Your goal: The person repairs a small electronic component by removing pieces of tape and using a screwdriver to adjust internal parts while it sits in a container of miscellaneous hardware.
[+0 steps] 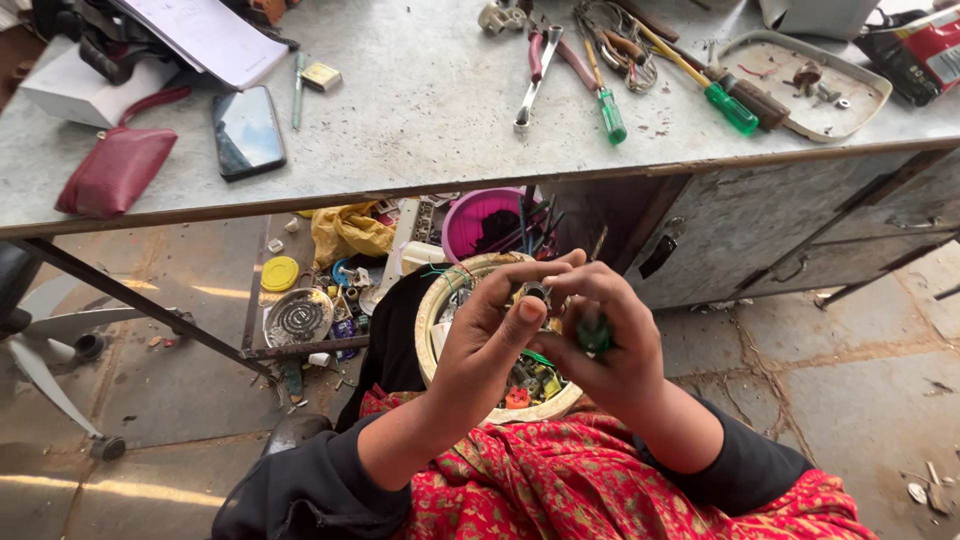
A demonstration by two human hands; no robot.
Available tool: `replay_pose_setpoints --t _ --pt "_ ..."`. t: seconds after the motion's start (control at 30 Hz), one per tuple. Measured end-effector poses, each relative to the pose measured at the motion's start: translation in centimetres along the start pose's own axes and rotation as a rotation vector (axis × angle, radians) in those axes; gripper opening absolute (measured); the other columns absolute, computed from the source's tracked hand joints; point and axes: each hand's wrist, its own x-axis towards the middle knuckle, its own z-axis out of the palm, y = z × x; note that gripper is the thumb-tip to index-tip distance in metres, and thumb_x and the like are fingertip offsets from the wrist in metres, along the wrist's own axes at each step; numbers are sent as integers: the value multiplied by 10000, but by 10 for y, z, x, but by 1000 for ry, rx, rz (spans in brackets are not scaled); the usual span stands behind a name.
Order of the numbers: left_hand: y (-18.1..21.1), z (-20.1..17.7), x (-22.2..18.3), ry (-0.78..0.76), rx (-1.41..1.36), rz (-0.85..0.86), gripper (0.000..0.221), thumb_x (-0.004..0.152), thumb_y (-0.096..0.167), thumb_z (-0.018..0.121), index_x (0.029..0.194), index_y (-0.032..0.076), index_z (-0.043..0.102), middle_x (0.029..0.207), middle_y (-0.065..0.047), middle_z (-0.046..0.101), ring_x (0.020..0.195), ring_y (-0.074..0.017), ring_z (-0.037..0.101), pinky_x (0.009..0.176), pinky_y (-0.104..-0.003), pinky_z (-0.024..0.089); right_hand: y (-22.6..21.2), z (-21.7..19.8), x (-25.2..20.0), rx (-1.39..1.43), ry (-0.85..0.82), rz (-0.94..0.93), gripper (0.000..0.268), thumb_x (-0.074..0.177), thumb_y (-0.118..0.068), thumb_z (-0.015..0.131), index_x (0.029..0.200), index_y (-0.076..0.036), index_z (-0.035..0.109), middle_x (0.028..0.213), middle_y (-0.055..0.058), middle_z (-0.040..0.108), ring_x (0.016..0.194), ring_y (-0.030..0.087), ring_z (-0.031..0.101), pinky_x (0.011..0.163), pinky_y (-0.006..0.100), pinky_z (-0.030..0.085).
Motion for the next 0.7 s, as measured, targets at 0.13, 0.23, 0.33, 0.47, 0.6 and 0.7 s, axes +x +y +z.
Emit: replay_pose_setpoints --t 0.13,0.23,0.33,0.47,0.6,0.7 --pt "5 4 2 18 76 8 536 1097 335 545 1498 -8 456 1575 -175 495 1325 -241 532 1145 -375 436 1 -4 3 -228 16 -97 410 817 4 826 1184 -42 650 936 28 612 668 46 521 622 225 410" --pt "12 6 3 19 175 45 571 1070 328 547 1530 29 388 1547 -154 486 1416 -205 505 1172 -347 429 5 -7 1 -192 -35 -135 381 826 37 791 1176 -36 658 1024 80 683 732 80 600 648 235 467" --pt "11 3 3 13 124 19 471 1089 308 530 1452 21 442 1525 -170 519 1341 -204 560 1130 -340 468 13 -8 0 -202 -63 -247 303 887 20 811 1128 -56 644 990 31 664 872 114 641 784 257 513" --pt "6 -5 4 40 41 63 342 1140 260 486 1342 -9 552 1455 -211 604 1324 -231 618 1138 -370 490 15 1 -5 -88 -42 -122 399 895 29 785 1246 -24 602 1110 90 680 963 156 639 799 291 557" --pt "10 -15 6 179 -78 19 295 1104 190 483 1320 0 546 1301 -210 682 1220 -238 646 1078 -384 502 4 8 -5 -106 -135 104 577 846 -1 793 1328 -74 487 1117 77 690 884 136 640 723 296 529" --pt "15 -24 9 223 -245 121 271 1097 146 486 1333 20 531 1137 -173 683 1173 -262 673 1088 -423 531 -7 11 0 -62 -196 137 576 870 36 729 1367 -87 465 1154 88 634 972 146 634 793 310 532"
